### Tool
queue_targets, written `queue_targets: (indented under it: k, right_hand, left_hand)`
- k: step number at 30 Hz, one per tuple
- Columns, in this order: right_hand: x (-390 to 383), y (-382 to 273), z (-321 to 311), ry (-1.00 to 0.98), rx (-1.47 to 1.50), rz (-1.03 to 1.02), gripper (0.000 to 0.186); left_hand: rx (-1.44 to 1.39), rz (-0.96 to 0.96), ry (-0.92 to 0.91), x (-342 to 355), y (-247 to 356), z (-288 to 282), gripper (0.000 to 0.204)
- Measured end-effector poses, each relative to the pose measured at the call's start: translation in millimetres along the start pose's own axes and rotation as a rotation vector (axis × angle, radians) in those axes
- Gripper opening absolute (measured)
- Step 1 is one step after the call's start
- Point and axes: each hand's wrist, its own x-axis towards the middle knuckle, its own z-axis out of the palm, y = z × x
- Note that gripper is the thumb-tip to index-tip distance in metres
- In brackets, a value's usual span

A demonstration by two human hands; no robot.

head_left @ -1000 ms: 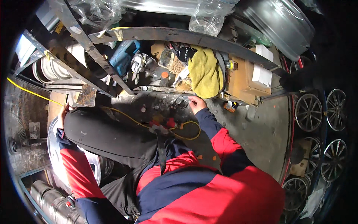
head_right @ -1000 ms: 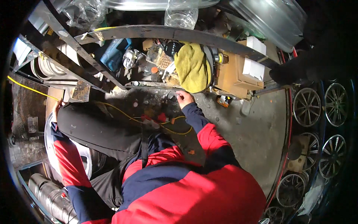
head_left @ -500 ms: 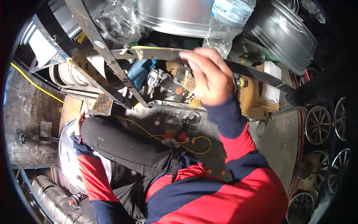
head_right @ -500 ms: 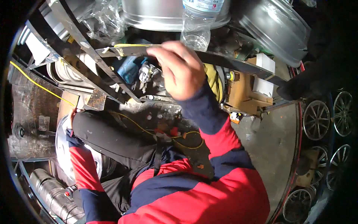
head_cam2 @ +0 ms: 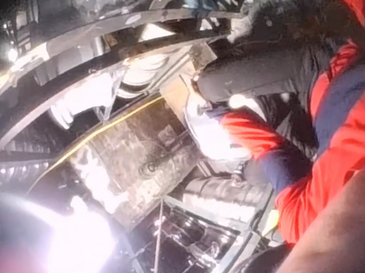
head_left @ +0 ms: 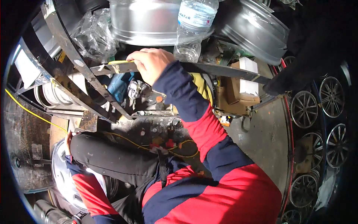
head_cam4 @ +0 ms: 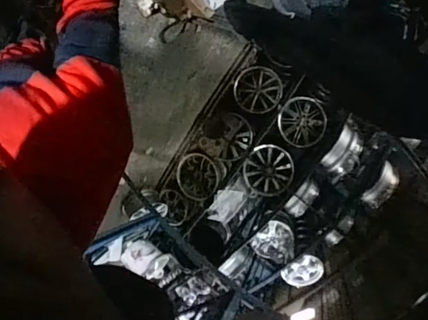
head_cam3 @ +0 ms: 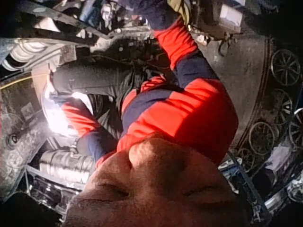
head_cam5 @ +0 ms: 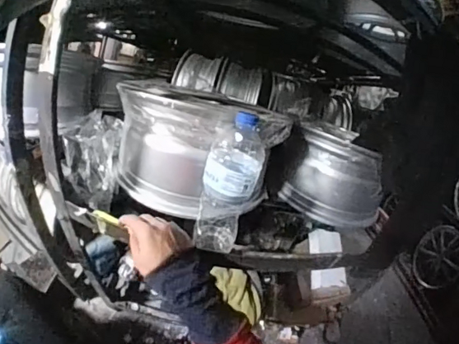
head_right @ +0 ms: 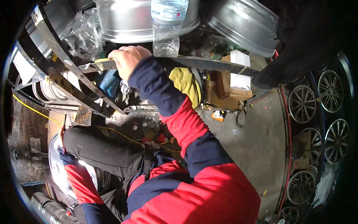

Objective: The person applies small circular adhesive covers to the bolt holes of a silver wheel rim and prepares the surface using a small yellow tool and a strip of sandpaper while sitting in a workspace.

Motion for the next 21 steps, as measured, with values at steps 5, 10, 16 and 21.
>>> queue_targets:
  k: [5,10,16,21]
  right_hand:
    - [-94.2,-7.9,-36.0,0.282,0.121,-0.266,0.028]
    - [-214.1,77.6,-58.9,0.128,0.250,0.407,0.018]
    - [-129.5,-14.0,-71.9,0.249,0.270,0.063,0.020]
    - [5.2,-25.4,-16.3,0.140,-0.240,-0.215,0.046]
  left_hand:
    - [0.051,-0.012,0.008,-3.9,4.8,-6.4,0.028]
    - [0.100,0.030,-0.098,12.1,16.6,-33.9,0.033]
    - [0.314,0.036,0.076,4.1,21.3,-11.2,0.037]
    - [0.270,0.016,0.004,0.3,7.3,16.7,0.040]
